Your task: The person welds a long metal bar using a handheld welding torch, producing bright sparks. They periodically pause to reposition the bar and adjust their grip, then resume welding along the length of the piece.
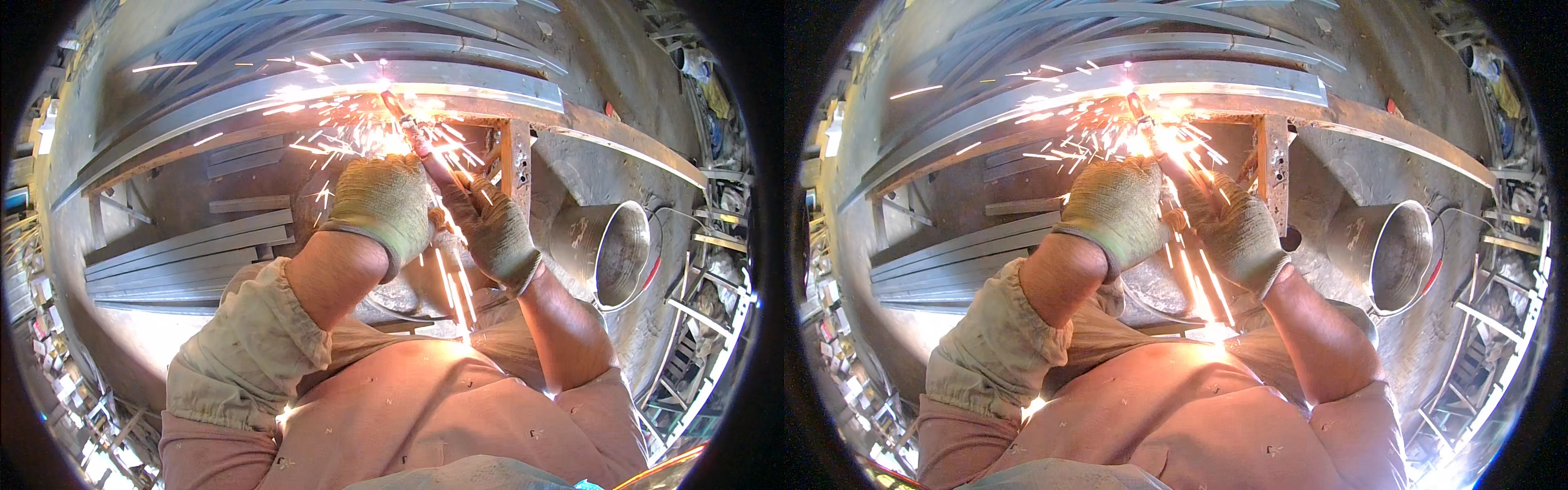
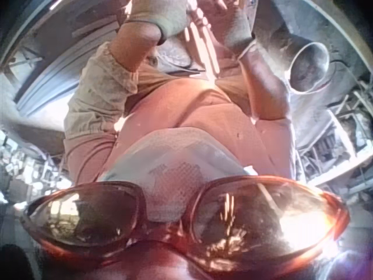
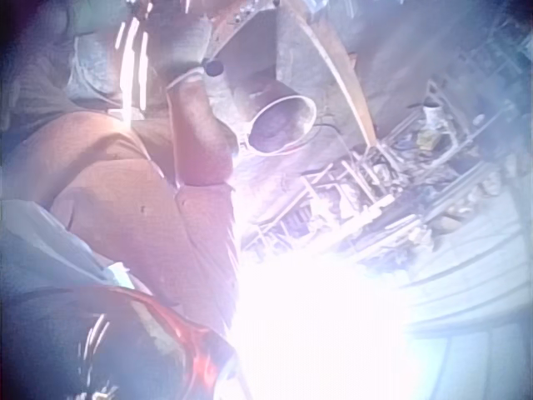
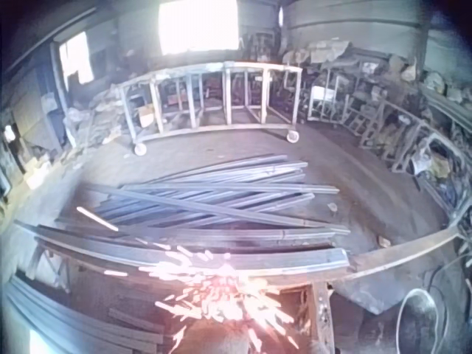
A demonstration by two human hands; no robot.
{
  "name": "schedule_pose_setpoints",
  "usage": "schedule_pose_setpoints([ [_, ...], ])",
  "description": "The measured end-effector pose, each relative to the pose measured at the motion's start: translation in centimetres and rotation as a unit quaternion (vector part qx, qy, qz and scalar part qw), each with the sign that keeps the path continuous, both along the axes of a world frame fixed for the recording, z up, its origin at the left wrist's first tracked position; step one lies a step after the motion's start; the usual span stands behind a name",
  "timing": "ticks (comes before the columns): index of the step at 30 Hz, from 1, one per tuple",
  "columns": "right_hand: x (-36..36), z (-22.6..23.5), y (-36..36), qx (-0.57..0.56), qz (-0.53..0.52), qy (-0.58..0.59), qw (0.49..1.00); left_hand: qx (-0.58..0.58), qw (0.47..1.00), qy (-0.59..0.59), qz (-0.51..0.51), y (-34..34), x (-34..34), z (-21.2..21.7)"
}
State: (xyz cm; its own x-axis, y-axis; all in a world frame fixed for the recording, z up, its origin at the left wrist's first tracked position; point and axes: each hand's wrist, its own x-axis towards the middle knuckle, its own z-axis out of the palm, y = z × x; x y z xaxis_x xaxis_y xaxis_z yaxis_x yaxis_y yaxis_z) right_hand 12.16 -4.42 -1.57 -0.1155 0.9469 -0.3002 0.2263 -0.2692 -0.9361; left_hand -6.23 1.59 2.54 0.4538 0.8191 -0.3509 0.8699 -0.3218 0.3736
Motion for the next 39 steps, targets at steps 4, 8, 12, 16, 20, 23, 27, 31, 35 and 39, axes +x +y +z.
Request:
schedule_pose_setpoints([
  [4, 0.9, -1.6, -0.2, 0.011, 0.023, -0.054, 0.998, -0.059, 0.998, 0.006, -0.017, 0.6, -0.1, -0.2],
  [8, 1.6, -2.0, 0.2, -0.015, 0.048, -0.085, 0.995, -0.018, 0.999, 0.042, -0.017, 0.4, 0.2, 0.3],
  [12, 1.5, -2.5, 0.1, -0.022, 0.025, -0.073, 0.997, 0.003, 0.999, 0.009, -0.031, 0.0, -0.2, -1.6],
  [16, 1.4, -2.6, 0.2, -0.063, 0.017, -0.073, 0.995, 0.012, 1.0, 0.006, -0.001, 0.1, -0.1, -2.3],
  [20, 1.7, -3.0, 0.1, 0.026, 0.044, -0.106, 0.993, 0.076, 0.996, 0.025, -0.036, -0.2, 0.1, -0.7],
  [23, 1.3, -0.7, 0.4, -0.085, 0.039, -0.082, 0.992, 0.032, 0.999, 0.021, -0.036, 0.0, 0.0, -0.3],
  [27, 1.5, -0.4, 0.4, -0.085, 0.037, -0.101, 0.991, 0.051, 0.999, -0.009, -0.017, -0.1, -0.1, -1.6],
  [31, 1.4, -0.3, 0.4, -0.072, 0.039, -0.112, 0.99, 0.002, 1.0, 0.004, -0.002, -0.2, 0.1, -0.8],
  [35, 1.4, -0.8, 0.3, -0.054, 0.051, -0.155, 0.985, -0.036, 0.999, -0.001, 0.008, 0.2, 0.1, -0.7],
  [39, 1.5, -0.8, 0.4, -0.054, 0.057, -0.157, 0.985, -0.047, 0.999, -0.013, 0.012, 0.1, 0.0, -0.5],
])
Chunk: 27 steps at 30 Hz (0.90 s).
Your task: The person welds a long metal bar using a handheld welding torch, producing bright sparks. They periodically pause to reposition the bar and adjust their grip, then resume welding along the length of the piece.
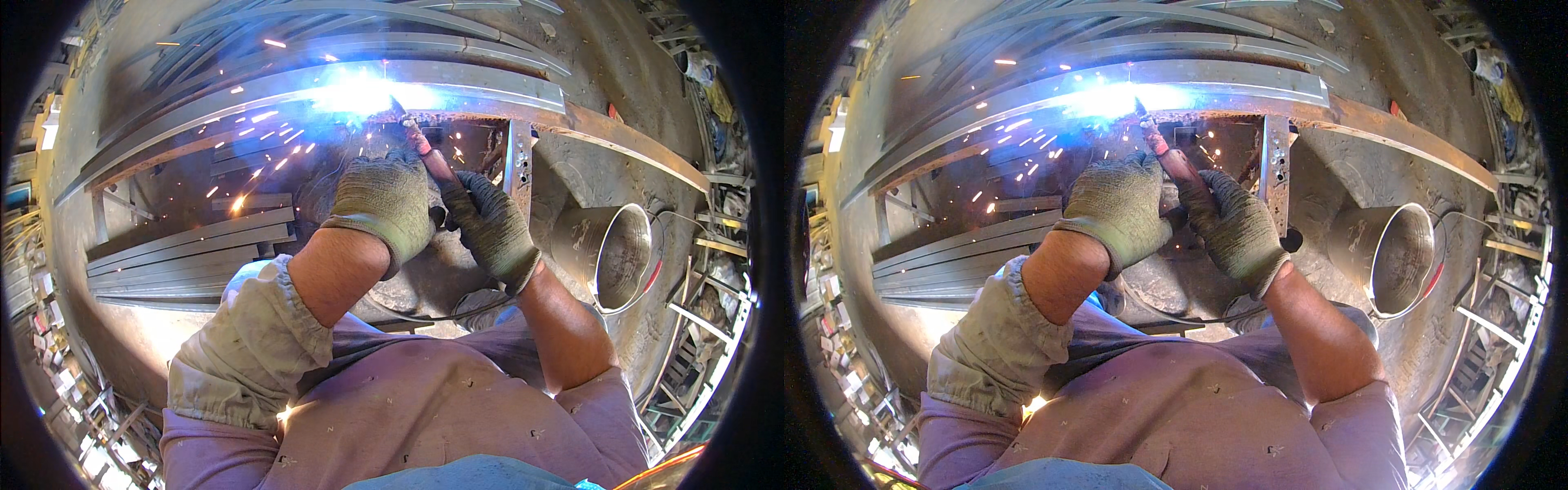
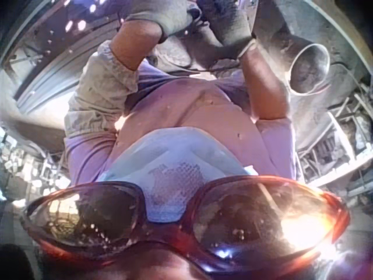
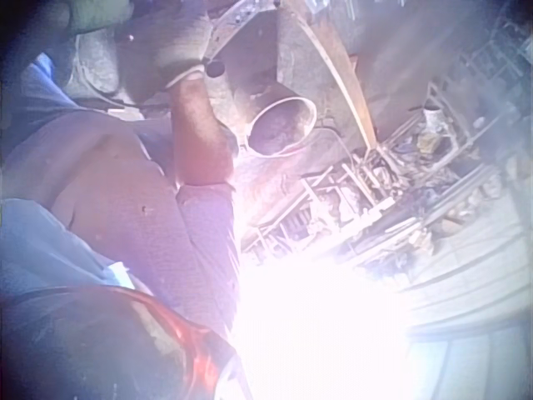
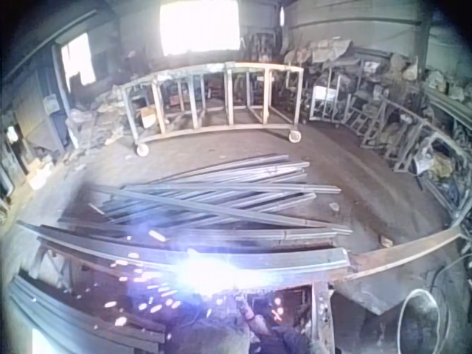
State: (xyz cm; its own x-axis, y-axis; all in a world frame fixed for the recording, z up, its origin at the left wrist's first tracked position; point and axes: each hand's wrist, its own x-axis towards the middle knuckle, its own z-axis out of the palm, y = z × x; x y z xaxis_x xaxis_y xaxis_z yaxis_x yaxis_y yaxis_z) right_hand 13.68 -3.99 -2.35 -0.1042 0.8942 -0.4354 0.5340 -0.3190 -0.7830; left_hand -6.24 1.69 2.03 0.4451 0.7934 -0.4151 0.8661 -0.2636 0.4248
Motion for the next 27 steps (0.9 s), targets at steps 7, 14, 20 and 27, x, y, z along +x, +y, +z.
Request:
schedule_pose_setpoints([
  [7, 0.0, 0.0, -0.1, -0.02, -0.015, 0.044, 0.999, 0.014, 1.0, 0.016, 0.008, -0.1, 0.2, -0.2],
  [14, -0.1, 2.4, -0.5, -0.063, -0.083, 0.103, 0.989, 0.036, 0.999, 0.002, -0.034, -0.2, -0.1, -0.5],
  [20, 2.7, 5.2, -1.2, -0.076, -0.111, 0.091, 0.987, 0.127, 0.986, -0.062, -0.089, 0.2, -0.3, -0.4],
  [27, 5.2, 7.0, -0.6, 0.007, -0.173, 0.156, 0.973, 0.162, 0.97, -0.023, 0.18, 8.7, -6.6, 0.9],
])
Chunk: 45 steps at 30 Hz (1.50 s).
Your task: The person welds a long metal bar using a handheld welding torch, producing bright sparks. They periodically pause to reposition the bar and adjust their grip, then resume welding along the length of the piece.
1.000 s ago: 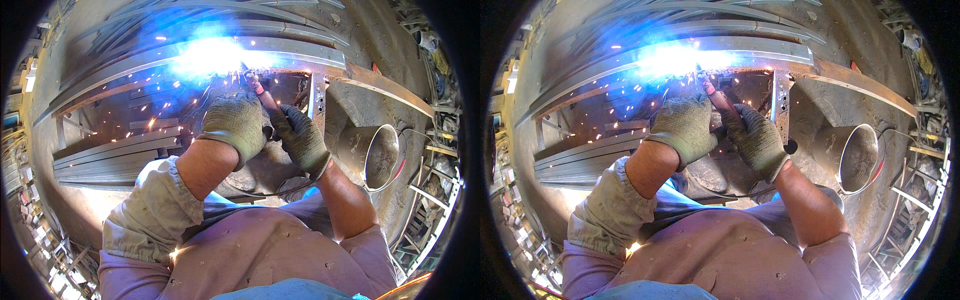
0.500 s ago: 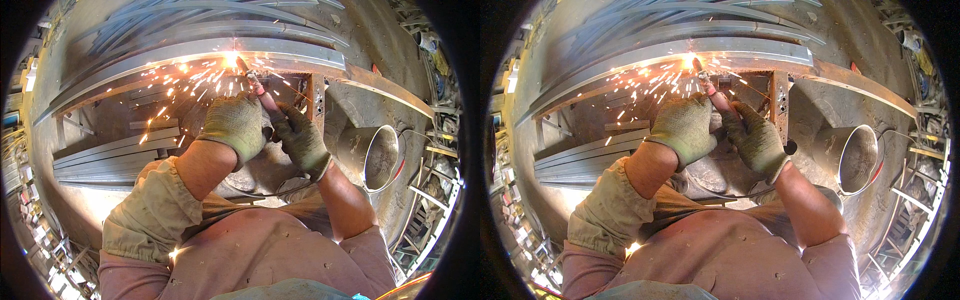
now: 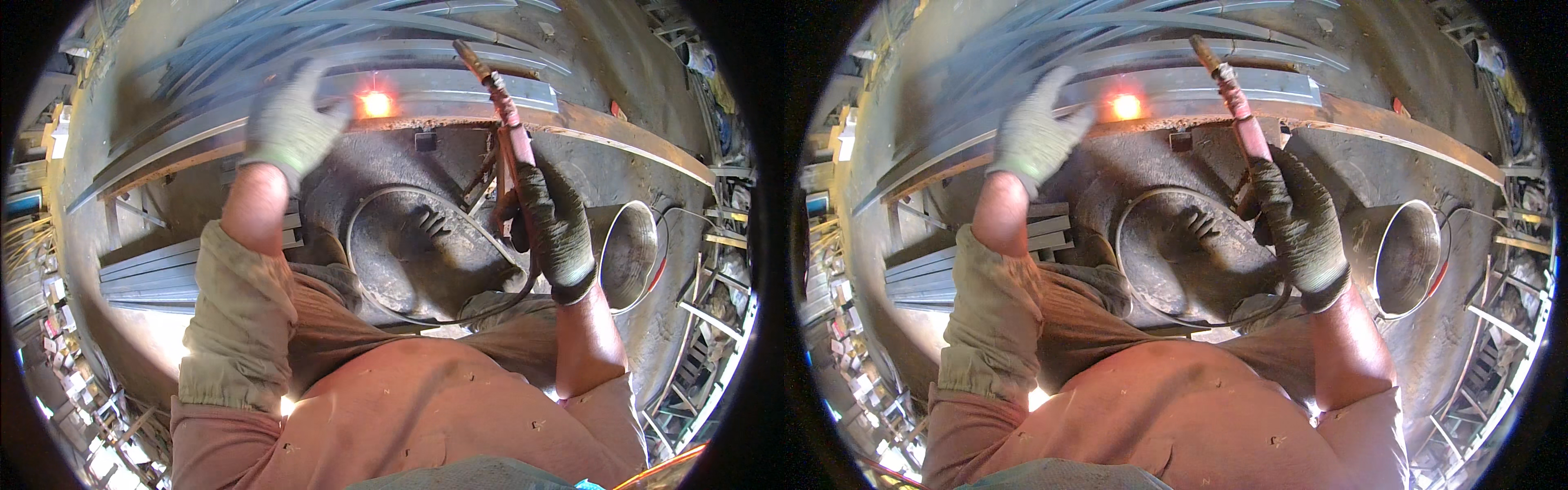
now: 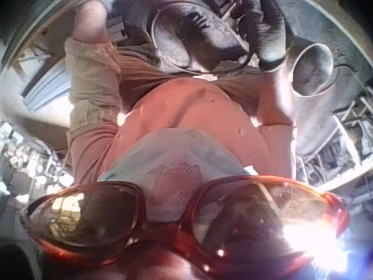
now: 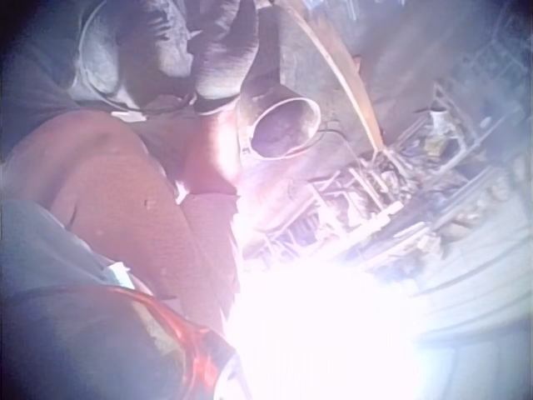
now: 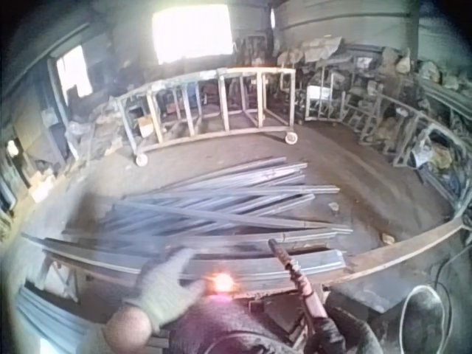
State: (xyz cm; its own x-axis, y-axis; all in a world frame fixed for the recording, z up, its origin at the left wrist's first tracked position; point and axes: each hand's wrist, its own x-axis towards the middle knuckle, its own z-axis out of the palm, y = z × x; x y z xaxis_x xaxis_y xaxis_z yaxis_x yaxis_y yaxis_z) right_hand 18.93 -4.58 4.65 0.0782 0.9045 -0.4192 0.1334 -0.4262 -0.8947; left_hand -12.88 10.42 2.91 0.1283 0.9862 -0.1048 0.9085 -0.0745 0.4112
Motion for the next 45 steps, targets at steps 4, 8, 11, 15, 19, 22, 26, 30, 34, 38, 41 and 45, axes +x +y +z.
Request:
schedule_pose_setpoints([
  [4, 1.5, -0.1, 0.5, 0.029, -0.036, -0.001, 0.999, 0.047, 0.995, 0.064, 0.053, 3.3, -5.8, -4.3],
  [8, 2.7, 0.0, 0.7, 0.031, -0.047, -0.003, 0.998, 0.067, 0.992, 0.1, 0.021, 4.9, -8.0, -5.4],
  [11, 2.8, 0.9, 0.6, 0.024, -0.059, 0.01, 0.998, 0.028, 0.995, 0.091, 0.012, 5.5, -8.5, -5.0],
  [15, 3.4, 0.9, 0.3, 0.026, -0.058, 0.015, 0.998, -0.007, 0.996, 0.083, 0.008, 5.3, -8.9, -4.8],
  [19, 3.3, 0.9, 0.8, 0.036, -0.052, 0.009, 0.998, 0.007, 0.995, 0.098, -0.012, 4.7, -8.7, -4.1],
  [22, 2.8, 1.2, 1.4, 0.035, -0.044, 0.003, 0.998, -0.01, 0.997, 0.08, -0.015, 4.2, -8.7, -3.7],
  [26, 1.9, 1.3, 1.6, 0.045, -0.044, 0.012, 0.998, 0.018, 0.996, 0.074, -0.052, 3.8, -9.0, -3.7],
  [30, 1.5, 1.4, 1.7, 0.045, -0.031, -0.003, 0.998, 0.013, 0.994, 0.063, -0.086, 3.8, -9.5, -4.1],
  [34, 1.4, 0.9, 2.1, 0.048, -0.024, 0.007, 0.999, -0.029, 0.996, 0.042, -0.074, 3.4, -8.7, -3.8],
  [38, 1.6, 0.9, 2.2, 0.038, -0.007, -0.019, 0.999, -0.052, 0.995, -0.017, -0.08, 3.5, -6.3, -4.2],
  [41, 1.8, 1.1, 2.1, 0.032, -0.005, -0.037, 0.999, -0.086, 0.988, -0.074, -0.101, 4.7, -5.8, -4.4],
  [45, 2.4, 1.2, 1.7, 0.043, -0.013, -0.033, 0.998, -0.076, 0.978, -0.167, -0.099, 5.0, -5.2, -6.5],
])
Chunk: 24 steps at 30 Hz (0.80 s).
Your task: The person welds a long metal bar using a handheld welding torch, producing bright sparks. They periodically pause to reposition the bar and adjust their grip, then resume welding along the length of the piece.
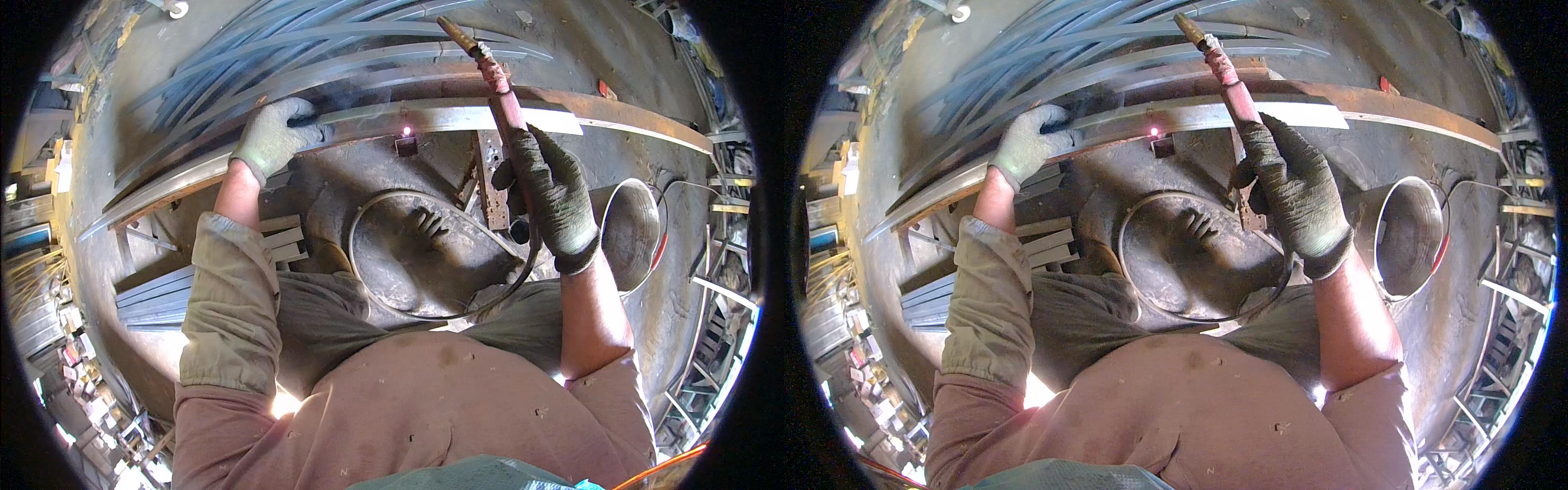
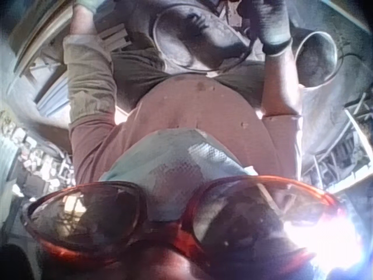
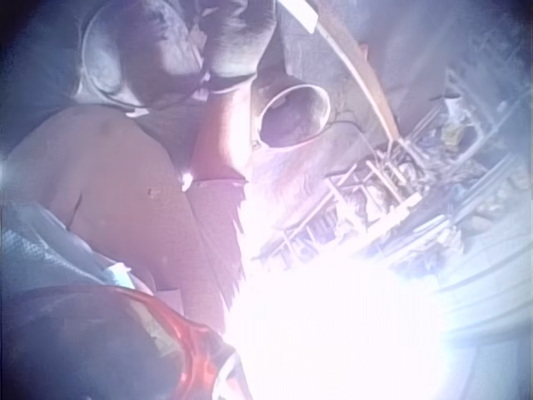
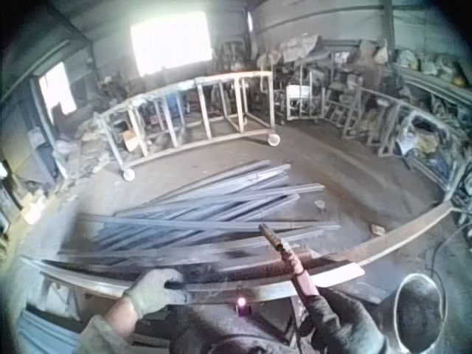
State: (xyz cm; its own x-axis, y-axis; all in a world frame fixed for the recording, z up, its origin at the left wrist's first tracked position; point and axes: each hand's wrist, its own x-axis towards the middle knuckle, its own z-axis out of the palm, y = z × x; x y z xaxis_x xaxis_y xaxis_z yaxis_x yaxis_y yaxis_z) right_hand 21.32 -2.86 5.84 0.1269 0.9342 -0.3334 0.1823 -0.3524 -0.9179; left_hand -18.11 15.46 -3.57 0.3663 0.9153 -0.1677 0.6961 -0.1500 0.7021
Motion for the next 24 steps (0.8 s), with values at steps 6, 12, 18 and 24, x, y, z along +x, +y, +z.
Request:
schedule_pose_setpoints([
  [6, 0.8, 0.0, -0.5, -0.012, 0.0, 0.019, 1.0, 0.079, 0.988, 0.133, -0.012, 0.2, 2.1, 0.4],
  [12, 1.4, 0.1, -1.2, -0.008, -0.017, 0.02, 1.0, 0.158, 0.975, 0.153, -0.041, -1.9, 3.4, 0.2],
  [18, 1.5, 0.2, -1.5, -0.006, -0.023, 0.019, 1.0, 0.226, 0.937, 0.264, -0.026, -2.0, 3.8, -1.3],
  [24, 1.5, 0.5, -1.9, -0.005, -0.021, 0.01, 1.0, 0.227, 0.949, 0.215, -0.036, -2.0, 3.0, -0.2],
])
